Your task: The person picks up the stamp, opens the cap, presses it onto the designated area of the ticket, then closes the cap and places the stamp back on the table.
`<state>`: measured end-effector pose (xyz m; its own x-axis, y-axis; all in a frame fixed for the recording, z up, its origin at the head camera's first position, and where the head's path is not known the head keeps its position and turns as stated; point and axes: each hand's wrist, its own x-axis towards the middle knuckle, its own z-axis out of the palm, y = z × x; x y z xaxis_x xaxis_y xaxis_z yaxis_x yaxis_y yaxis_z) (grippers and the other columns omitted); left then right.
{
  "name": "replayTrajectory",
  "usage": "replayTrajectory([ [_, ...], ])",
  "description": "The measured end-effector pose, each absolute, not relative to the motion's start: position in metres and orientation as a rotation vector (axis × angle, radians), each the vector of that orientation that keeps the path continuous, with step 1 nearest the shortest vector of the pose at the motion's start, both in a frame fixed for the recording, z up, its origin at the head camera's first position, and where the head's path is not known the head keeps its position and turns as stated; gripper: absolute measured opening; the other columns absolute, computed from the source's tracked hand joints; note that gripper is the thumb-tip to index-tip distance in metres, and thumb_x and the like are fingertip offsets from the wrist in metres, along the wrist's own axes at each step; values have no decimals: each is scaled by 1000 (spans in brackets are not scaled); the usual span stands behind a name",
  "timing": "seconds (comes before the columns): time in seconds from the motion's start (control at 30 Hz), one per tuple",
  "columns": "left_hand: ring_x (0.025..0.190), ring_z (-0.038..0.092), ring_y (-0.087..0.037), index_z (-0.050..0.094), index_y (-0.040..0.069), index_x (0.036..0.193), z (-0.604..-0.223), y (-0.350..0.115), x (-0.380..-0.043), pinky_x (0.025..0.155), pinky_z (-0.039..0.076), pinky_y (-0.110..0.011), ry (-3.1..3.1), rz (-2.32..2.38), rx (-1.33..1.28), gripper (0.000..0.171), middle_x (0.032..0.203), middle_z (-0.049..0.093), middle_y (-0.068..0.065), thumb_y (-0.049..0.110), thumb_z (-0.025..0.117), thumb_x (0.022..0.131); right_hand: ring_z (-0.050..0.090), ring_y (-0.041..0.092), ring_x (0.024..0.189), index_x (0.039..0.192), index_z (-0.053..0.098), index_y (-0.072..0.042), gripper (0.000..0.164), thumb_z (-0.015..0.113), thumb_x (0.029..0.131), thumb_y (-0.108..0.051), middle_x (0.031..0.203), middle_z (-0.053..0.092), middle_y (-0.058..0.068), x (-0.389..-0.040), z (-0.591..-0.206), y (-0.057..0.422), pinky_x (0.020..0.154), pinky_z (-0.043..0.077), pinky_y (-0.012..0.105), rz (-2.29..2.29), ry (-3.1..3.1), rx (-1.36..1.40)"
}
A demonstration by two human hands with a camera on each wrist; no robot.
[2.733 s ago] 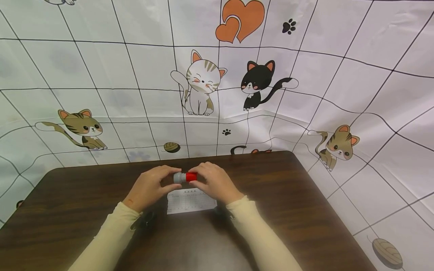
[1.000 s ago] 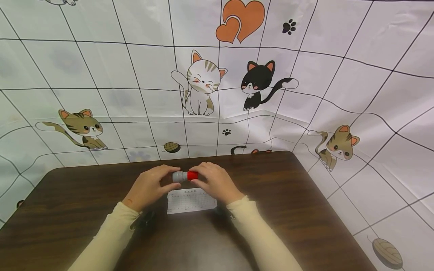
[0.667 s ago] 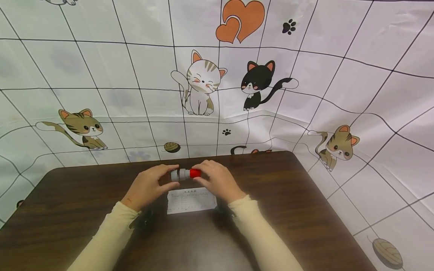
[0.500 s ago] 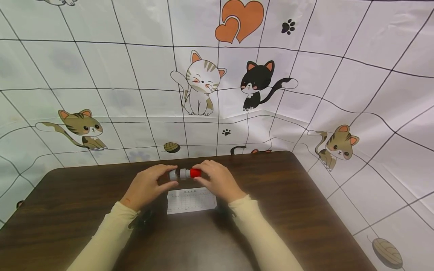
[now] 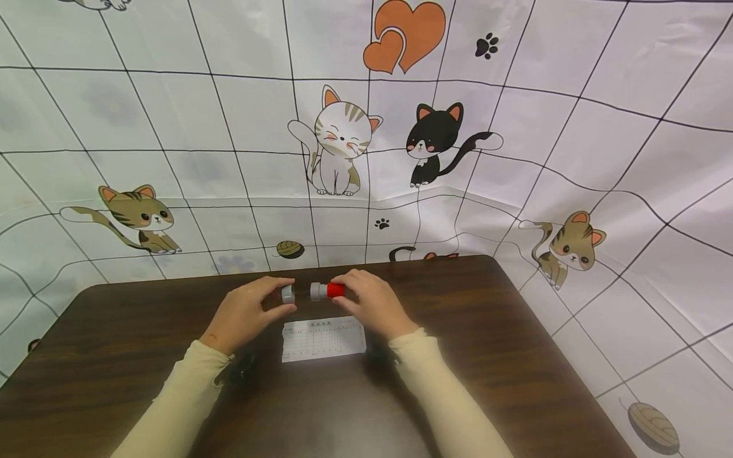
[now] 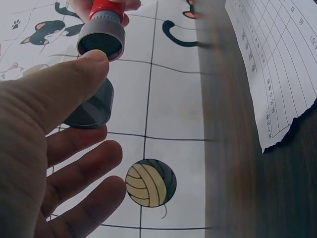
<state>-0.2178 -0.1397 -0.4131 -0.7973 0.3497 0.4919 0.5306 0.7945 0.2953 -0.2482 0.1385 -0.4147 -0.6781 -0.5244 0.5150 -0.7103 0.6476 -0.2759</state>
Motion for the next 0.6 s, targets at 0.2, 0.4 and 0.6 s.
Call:
replayTrajectory([
  [0.2, 85, 63, -15, 68, 14, 135, -415, -141, -218, 76, 59, -39, -2586, -612, -637, 54, 118, 73, -3, 34, 85, 87, 66, 14, 97, 123, 72, -15, 33, 81, 92, -23, 111, 72, -2, -249, -416, 139, 86, 58, 35, 667, -2490, 960],
  [0.4, 96, 70, -21, 67, 13, 136, -415, -142, -218, 82, 60, -44, -2606, -596, -609, 55, 123, 73, -6, 34, 84, 88, 64, 12, 94, 123, 72, -15, 33, 81, 93, -24, 111, 71, -3, -251, -418, 141, 85, 57, 34, 677, -2523, 939],
  [0.6, 104, 71, -25, 67, 13, 136, -414, -144, -219, 87, 59, -47, -2631, -601, -587, 54, 128, 71, -7, 34, 84, 89, 63, 12, 92, 123, 72, -14, 32, 80, 93, -23, 110, 72, -3, -251, -418, 143, 84, 57, 33, 709, -2560, 914],
])
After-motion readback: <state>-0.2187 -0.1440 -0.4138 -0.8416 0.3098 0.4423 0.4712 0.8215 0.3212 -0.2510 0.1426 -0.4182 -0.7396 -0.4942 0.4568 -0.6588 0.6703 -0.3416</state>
